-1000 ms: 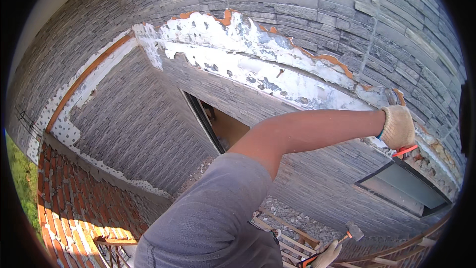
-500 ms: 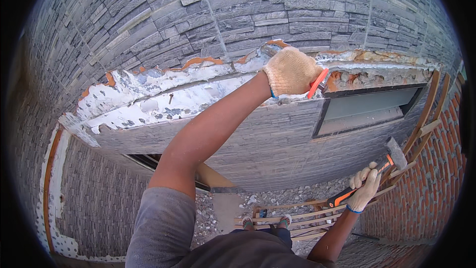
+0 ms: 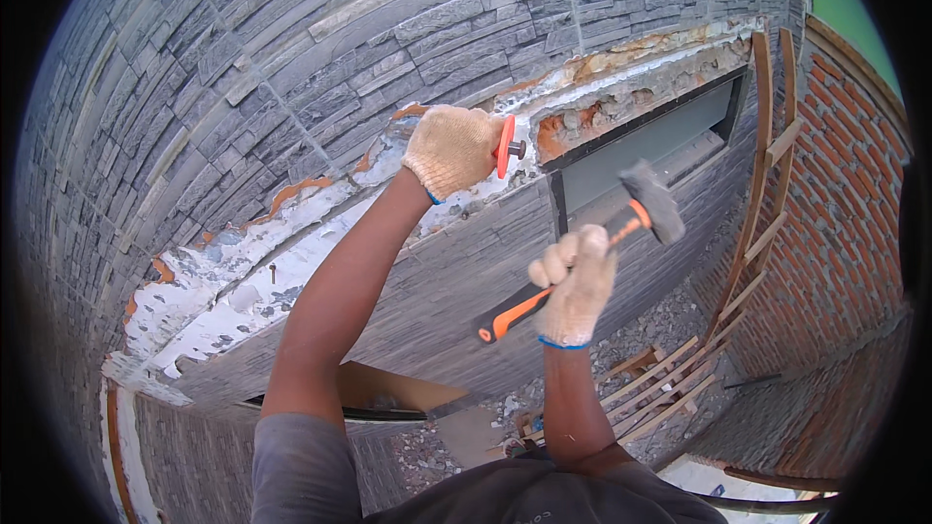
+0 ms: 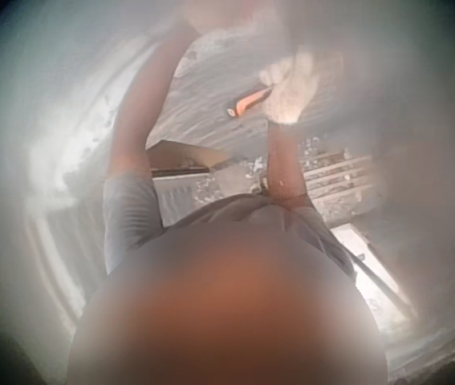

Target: The person uses a hammer and chisel to remove wall tiles from a curved exterior wall. They repeatedly strike the chisel to loosen and detach tiles, working along a horizontal band of the wall.

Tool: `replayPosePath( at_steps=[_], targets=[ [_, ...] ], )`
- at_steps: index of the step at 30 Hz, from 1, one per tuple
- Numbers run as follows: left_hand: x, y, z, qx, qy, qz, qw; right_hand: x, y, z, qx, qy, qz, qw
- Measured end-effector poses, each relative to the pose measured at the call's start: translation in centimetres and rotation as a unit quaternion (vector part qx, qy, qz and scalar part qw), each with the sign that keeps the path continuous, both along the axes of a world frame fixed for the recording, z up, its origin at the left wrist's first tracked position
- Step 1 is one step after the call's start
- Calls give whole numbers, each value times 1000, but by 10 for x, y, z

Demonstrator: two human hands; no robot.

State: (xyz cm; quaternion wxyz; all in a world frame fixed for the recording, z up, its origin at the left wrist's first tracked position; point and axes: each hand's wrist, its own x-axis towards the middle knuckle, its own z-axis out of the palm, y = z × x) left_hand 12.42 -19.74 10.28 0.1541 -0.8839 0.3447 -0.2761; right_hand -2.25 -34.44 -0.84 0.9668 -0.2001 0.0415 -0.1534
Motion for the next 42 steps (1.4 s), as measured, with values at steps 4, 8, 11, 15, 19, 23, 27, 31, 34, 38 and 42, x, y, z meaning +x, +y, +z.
replayPosePath(
  at_steps=[4,8,11,15,19,23,27,31,34,38,42],
  targets=[
    [3,-2,2,9,-9,-6,1000,-13,-2,-4,-127,-36,170,977],
    [4,5,2,-14,-5,-18,1000,-5,-58,-3,-12,35,-132,991],
    [4,8,0,-24,-6,-37,999,11,-38,-2,59,-17,-129,990],
    [-1,7,1,62,-20,-76,995,0,29,-10,-174,-92,338,920],
    [-2,4,5,-7,22,-46,999,-41,14,-2,-250,-185,328,892],
    [-2,7,7,-23,3,-62,998,-33,-50,13,-85,-27,28,996],
    [-3,9,6,-35,2,-46,998,12,-42,-7,73,-10,-91,993],
    [-7,-2,-1,6,24,-16,1000,-2,-8,-25,-30,8,131,991],
    [-5,-2,3,-33,-38,-22,999,-20,-31,-10,-110,-55,216,969],
    [1,2,8,-34,-8,-11,999,2,-73,22,99,57,-148,982],
    [-1,1,3,-12,-28,-20,999,10,-17,8,-42,48,173,983]
  ],
)
